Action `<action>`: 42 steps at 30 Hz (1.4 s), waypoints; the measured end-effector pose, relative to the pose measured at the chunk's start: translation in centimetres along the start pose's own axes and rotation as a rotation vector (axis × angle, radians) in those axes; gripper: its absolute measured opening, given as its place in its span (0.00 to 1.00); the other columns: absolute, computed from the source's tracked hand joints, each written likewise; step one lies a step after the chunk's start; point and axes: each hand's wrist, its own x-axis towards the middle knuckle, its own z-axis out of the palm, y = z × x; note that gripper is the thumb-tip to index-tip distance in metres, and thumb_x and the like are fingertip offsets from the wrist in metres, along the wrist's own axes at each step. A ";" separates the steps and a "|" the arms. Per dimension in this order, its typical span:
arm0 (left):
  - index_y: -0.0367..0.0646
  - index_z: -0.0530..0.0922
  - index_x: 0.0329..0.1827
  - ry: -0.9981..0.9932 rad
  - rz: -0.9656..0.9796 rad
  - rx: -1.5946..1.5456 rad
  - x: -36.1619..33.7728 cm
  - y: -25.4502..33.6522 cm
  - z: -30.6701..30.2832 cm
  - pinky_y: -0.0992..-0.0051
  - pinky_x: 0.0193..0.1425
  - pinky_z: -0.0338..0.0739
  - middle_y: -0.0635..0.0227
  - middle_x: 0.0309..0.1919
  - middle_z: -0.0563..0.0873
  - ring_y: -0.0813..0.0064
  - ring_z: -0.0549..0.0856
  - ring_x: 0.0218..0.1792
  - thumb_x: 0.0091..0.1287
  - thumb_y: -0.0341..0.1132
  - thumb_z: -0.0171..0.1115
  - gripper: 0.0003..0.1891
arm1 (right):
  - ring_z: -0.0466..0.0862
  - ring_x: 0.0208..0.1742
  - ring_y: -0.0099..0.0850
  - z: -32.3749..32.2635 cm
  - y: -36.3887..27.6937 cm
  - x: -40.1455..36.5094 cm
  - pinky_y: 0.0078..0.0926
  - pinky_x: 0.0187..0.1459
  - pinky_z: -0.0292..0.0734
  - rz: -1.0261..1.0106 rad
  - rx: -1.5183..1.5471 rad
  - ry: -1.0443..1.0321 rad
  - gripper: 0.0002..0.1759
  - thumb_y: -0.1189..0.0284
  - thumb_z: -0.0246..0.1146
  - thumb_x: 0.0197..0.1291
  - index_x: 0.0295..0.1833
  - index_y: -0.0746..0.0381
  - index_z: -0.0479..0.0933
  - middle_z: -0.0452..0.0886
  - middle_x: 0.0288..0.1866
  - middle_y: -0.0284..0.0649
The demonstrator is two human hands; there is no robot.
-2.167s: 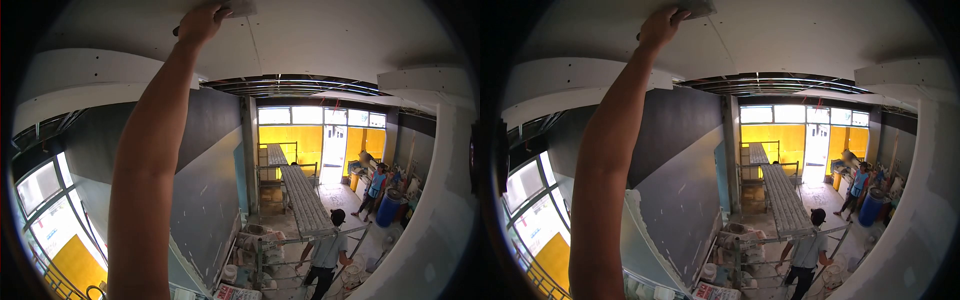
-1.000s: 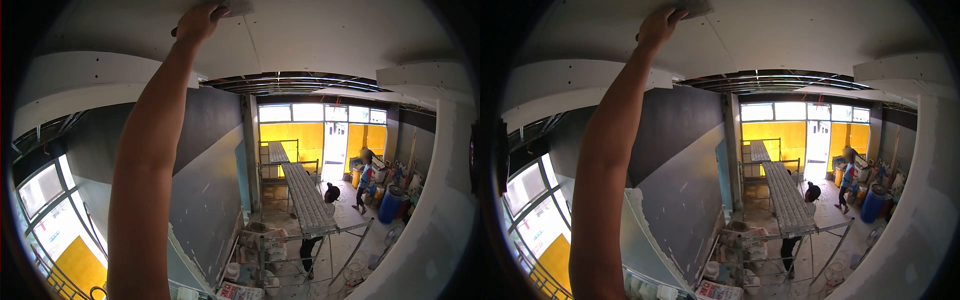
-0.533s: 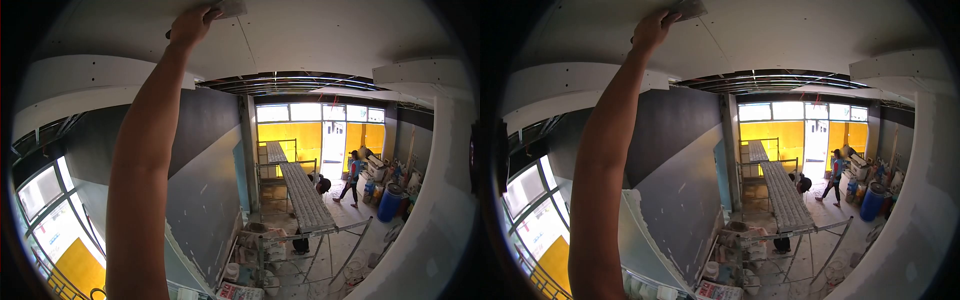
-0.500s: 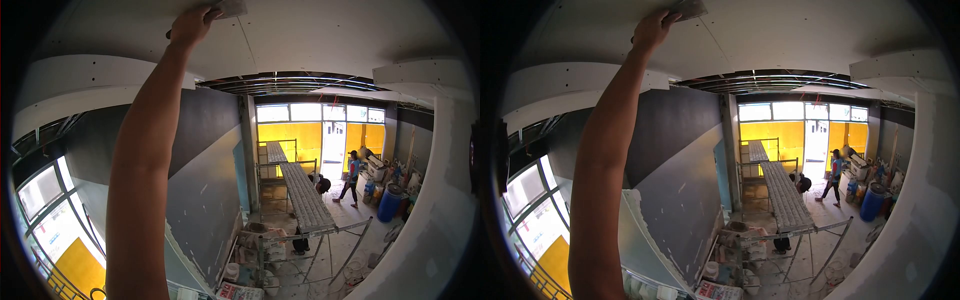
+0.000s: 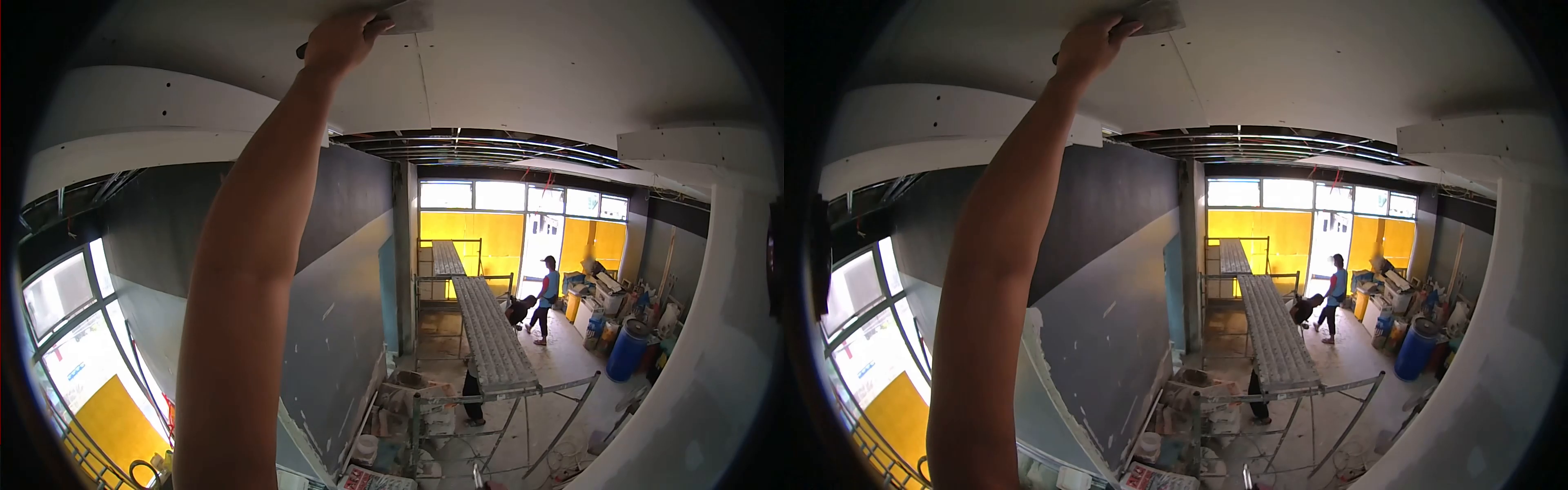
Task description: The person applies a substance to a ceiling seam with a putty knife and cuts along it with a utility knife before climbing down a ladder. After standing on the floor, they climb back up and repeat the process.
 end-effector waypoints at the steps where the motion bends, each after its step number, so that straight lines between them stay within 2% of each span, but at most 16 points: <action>1: 0.48 0.83 0.40 -0.015 -0.017 0.010 0.0 -0.1 0.2 0.58 0.40 0.79 0.62 0.30 0.87 0.55 0.86 0.35 0.68 0.61 0.54 0.25 | 0.84 0.37 0.43 -1.3 -0.9 1.8 0.44 0.41 0.80 -0.041 -0.022 0.064 0.16 0.61 0.65 0.58 0.46 0.60 0.81 0.86 0.39 0.45; 2: 0.47 0.83 0.40 -0.028 -0.032 0.019 0.1 -0.2 0.3 0.58 0.40 0.79 0.61 0.30 0.87 0.55 0.86 0.35 0.69 0.61 0.53 0.25 | 0.85 0.39 0.40 -3.2 -2.8 3.6 0.42 0.42 0.80 -0.080 -0.046 0.129 0.18 0.61 0.67 0.57 0.48 0.60 0.81 0.87 0.42 0.43; 4: 0.48 0.83 0.42 -0.049 -0.024 0.036 0.4 0.0 0.0 0.58 0.41 0.80 0.61 0.32 0.87 0.56 0.86 0.37 0.69 0.60 0.53 0.24 | 0.87 0.29 0.34 -13.0 -17.3 6.4 0.34 0.32 0.80 0.077 0.277 0.132 0.06 0.71 0.61 0.60 0.37 0.64 0.77 0.85 0.30 0.44; 6: 0.49 0.83 0.44 -0.068 -0.021 0.055 0.4 0.3 -0.5 0.58 0.43 0.82 0.61 0.33 0.87 0.57 0.87 0.38 0.70 0.60 0.52 0.24 | 0.82 0.20 0.28 -17.0 -21.2 9.7 0.27 0.23 0.75 -0.311 0.302 0.385 0.08 0.71 0.57 0.67 0.39 0.65 0.72 0.80 0.21 0.39; 7: 0.49 0.83 0.44 -0.074 -0.031 0.031 0.2 0.6 -0.9 0.58 0.43 0.82 0.60 0.33 0.87 0.56 0.87 0.38 0.70 0.60 0.51 0.24 | 0.82 0.25 0.37 -19.2 -22.8 11.3 0.32 0.25 0.74 -0.393 0.228 0.500 0.09 0.73 0.58 0.66 0.45 0.68 0.71 0.80 0.25 0.46; 10: 0.50 0.83 0.45 -0.085 -0.039 0.027 0.2 0.6 -0.8 0.58 0.43 0.82 0.60 0.33 0.88 0.56 0.87 0.38 0.70 0.59 0.51 0.23 | 0.75 0.23 0.41 -27.4 -31.9 14.6 0.36 0.25 0.68 -0.657 0.142 0.725 0.15 0.76 0.57 0.65 0.54 0.73 0.67 0.75 0.28 0.46; 12: 0.50 0.83 0.45 -0.092 -0.035 0.049 0.2 0.4 -0.4 0.58 0.43 0.82 0.60 0.34 0.88 0.56 0.87 0.38 0.71 0.59 0.51 0.23 | 0.74 0.24 0.33 -33.3 -41.6 14.6 0.32 0.25 0.67 -0.785 0.163 0.746 0.14 0.76 0.56 0.67 0.54 0.72 0.67 0.73 0.27 0.42; 13: 0.48 0.83 0.42 -0.052 -0.030 0.022 0.1 0.3 -0.2 0.58 0.42 0.81 0.60 0.31 0.87 0.55 0.87 0.36 0.70 0.59 0.51 0.24 | 0.75 0.24 0.32 -34.7 -44.9 16.0 0.31 0.26 0.68 -0.878 0.120 0.910 0.13 0.75 0.55 0.69 0.54 0.71 0.68 0.74 0.27 0.42; 14: 0.45 0.82 0.38 -0.013 -0.024 -0.006 0.0 0.3 0.1 0.57 0.40 0.80 0.59 0.29 0.86 0.54 0.86 0.35 0.70 0.60 0.52 0.25 | 0.76 0.25 0.32 -37.1 -48.3 16.8 0.29 0.28 0.70 -1.020 0.048 0.941 0.14 0.73 0.54 0.70 0.55 0.71 0.68 0.75 0.28 0.43; 15: 0.45 0.82 0.38 -0.014 -0.023 -0.009 0.1 0.3 0.1 0.57 0.40 0.80 0.59 0.29 0.86 0.54 0.86 0.35 0.70 0.60 0.52 0.25 | 0.76 0.25 0.32 -39.0 -51.0 18.0 0.29 0.28 0.71 -1.041 0.024 0.947 0.15 0.72 0.54 0.70 0.56 0.70 0.67 0.76 0.30 0.44; 18: 0.46 0.82 0.39 -0.061 -0.062 0.009 0.3 0.8 -0.5 0.58 0.41 0.80 0.59 0.29 0.87 0.55 0.86 0.35 0.70 0.60 0.52 0.25 | 0.83 0.27 0.44 -43.3 -60.0 21.6 0.37 0.30 0.75 -1.261 -0.015 1.128 0.12 0.70 0.53 0.71 0.53 0.66 0.68 0.78 0.26 0.49; 19: 0.46 0.82 0.39 -0.062 -0.062 -0.002 0.2 0.8 -0.6 0.58 0.41 0.80 0.59 0.29 0.87 0.55 0.86 0.36 0.70 0.60 0.52 0.25 | 0.83 0.26 0.49 -44.4 -62.4 22.0 0.39 0.29 0.76 -1.200 0.003 1.089 0.12 0.70 0.53 0.71 0.52 0.66 0.67 0.79 0.25 0.50; 21: 0.46 0.82 0.40 -0.065 -0.061 -0.013 0.2 0.8 -0.6 0.58 0.40 0.81 0.60 0.29 0.87 0.55 0.86 0.36 0.70 0.60 0.52 0.25 | 0.83 0.26 0.50 -46.1 -66.3 23.8 0.41 0.29 0.76 -1.280 0.033 1.159 0.11 0.70 0.54 0.70 0.50 0.67 0.67 0.79 0.24 0.51; 27: 0.47 0.83 0.40 -0.133 -0.123 0.063 0.3 1.9 -1.5 0.59 0.43 0.81 0.60 0.30 0.87 0.55 0.87 0.38 0.70 0.60 0.52 0.24 | 0.83 0.25 0.52 -47.6 -70.1 27.6 0.44 0.28 0.76 -1.245 0.071 1.220 0.11 0.71 0.55 0.68 0.45 0.68 0.67 0.78 0.23 0.53; 29: 0.44 0.84 0.41 -0.031 -0.046 -0.001 0.0 1.9 -1.5 0.54 0.48 0.79 0.53 0.38 0.87 0.49 0.85 0.43 0.68 0.50 0.57 0.18 | 0.82 0.25 0.52 -47.5 -70.2 28.1 0.44 0.28 0.77 -1.264 0.068 1.234 0.11 0.71 0.55 0.68 0.45 0.69 0.67 0.78 0.23 0.53; 42: 0.44 0.84 0.43 -0.025 -0.059 0.035 -0.2 2.4 -1.9 0.55 0.51 0.79 0.54 0.40 0.87 0.51 0.85 0.44 0.69 0.50 0.57 0.18 | 0.84 0.27 0.54 -46.8 -71.7 29.8 0.46 0.31 0.80 -1.273 0.058 1.265 0.12 0.70 0.54 0.67 0.44 0.71 0.66 0.80 0.24 0.56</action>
